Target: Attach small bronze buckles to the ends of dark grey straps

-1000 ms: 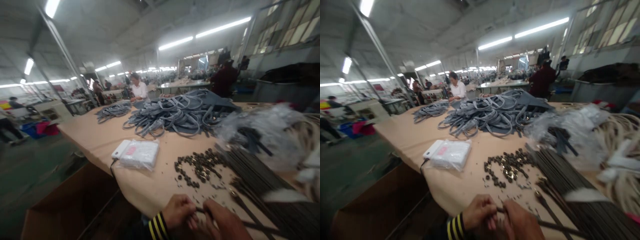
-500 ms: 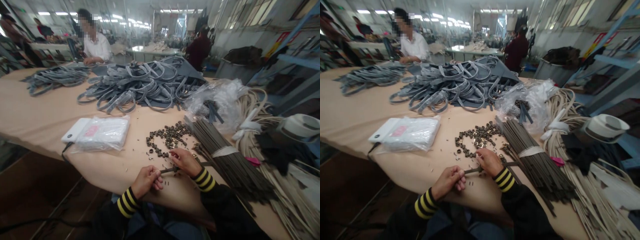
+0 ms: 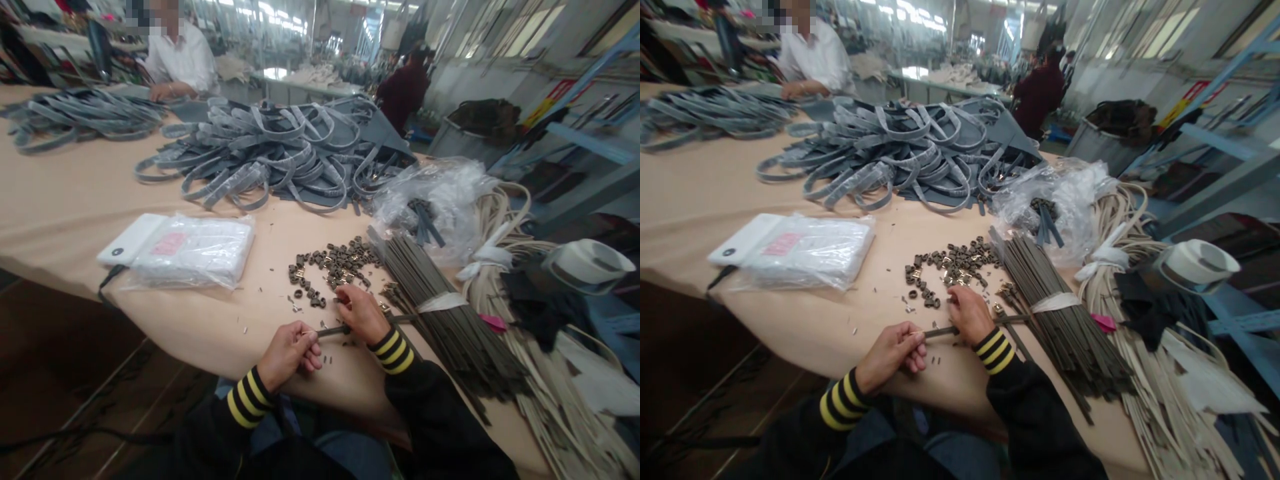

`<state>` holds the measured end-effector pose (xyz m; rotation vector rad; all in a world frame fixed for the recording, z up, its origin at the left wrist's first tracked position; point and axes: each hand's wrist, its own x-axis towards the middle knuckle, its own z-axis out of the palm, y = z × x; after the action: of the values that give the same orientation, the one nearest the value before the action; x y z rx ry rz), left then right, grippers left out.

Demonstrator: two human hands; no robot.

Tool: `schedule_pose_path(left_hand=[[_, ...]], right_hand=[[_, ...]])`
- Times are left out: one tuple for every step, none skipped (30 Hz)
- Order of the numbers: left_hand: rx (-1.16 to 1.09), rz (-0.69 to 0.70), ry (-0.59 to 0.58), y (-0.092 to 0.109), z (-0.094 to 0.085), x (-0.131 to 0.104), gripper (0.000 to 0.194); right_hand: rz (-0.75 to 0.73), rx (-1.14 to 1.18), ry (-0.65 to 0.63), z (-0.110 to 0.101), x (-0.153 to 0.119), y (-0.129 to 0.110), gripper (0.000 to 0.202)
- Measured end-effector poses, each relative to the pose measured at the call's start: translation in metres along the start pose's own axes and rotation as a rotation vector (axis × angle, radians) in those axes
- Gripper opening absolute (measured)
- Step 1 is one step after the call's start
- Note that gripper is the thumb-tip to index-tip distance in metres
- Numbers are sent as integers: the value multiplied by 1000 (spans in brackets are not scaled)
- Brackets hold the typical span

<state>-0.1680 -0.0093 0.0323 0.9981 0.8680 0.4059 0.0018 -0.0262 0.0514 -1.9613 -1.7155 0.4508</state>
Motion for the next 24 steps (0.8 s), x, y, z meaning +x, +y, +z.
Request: schedule_pose_path(left_hand=[[5, 0, 3, 0, 0, 0, 32], [10, 0, 6, 1, 1, 0, 32], [15, 0, 8, 1, 1, -1, 31], [20, 2, 9, 2, 1, -1, 31], [24, 5, 8, 2, 2, -1, 31], [27, 8, 5, 2, 2, -1, 31], [31, 14, 1, 2, 2, -1, 31], [34, 20, -1, 2, 1, -2, 31], [36, 25, -3, 2, 1, -1, 31], [37, 29, -4, 1, 1, -1, 31], [38, 30, -4, 1, 1, -1, 32], [38, 29, -3, 0, 1, -1, 32], [37, 27, -2, 0, 1, -1, 32], [37, 26, -1, 0, 1, -1, 32], [38, 25, 0, 0, 1, -1, 32], [37, 26, 4, 0, 2, -1, 32], [36, 28, 10, 0, 2, -1, 32], [34, 30, 18, 0, 3, -1, 32], [32, 31, 25, 1, 3, -1, 32], [28, 31, 30, 1, 3, -1, 32], [25, 33, 32, 0, 3, -1, 32], [23, 35, 33, 0, 3, -1, 32], [22, 37, 30, 0, 3, -1, 32], [19, 39, 28, 0, 3, 0, 32]], right_hand=[[19, 67, 23, -3, -4, 0, 24], [40, 140, 35, -5, -8, 0, 23], [59, 221, 37, -8, -13, -1, 21], [74, 305, 29, -10, -17, -2, 19], [86, 391, 13, -11, -22, -4, 17], [97, 474, -7, -12, -26, -6, 15], [110, 555, -28, -12, -29, -8, 12], [126, 630, -49, -12, -32, -10, 10], [146, 695, -69, -11, -35, -12, 9], [170, 752, -87, -10, -36, -13, 9], [198, 802, -98, -9, -38, -14, 11], [227, 848, -103, -8, -39, -14, 13], [256, 891, -105, -7, -39, -15, 16], [280, 933, -107, -6, -40, -15, 18], [298, 974, -107, -6, -41, -15, 20], [310, 1009, -108, -5, -41, -15, 21], [317, 1033, -109, -4, -42, -15, 22], [319, 1044, -109, -3, -43, -16, 22], [317, 1037, -104, -3, -44, -16, 22], [309, 1013, -92, -2, -45, -17, 21], [294, 973, -75, -1, -47, -18, 21], [274, 925, -54, 1, -48, -18, 23], [252, 877, -29, 2, -49, -19, 25], [229, 833, -10, 4, -51, -20, 26]])
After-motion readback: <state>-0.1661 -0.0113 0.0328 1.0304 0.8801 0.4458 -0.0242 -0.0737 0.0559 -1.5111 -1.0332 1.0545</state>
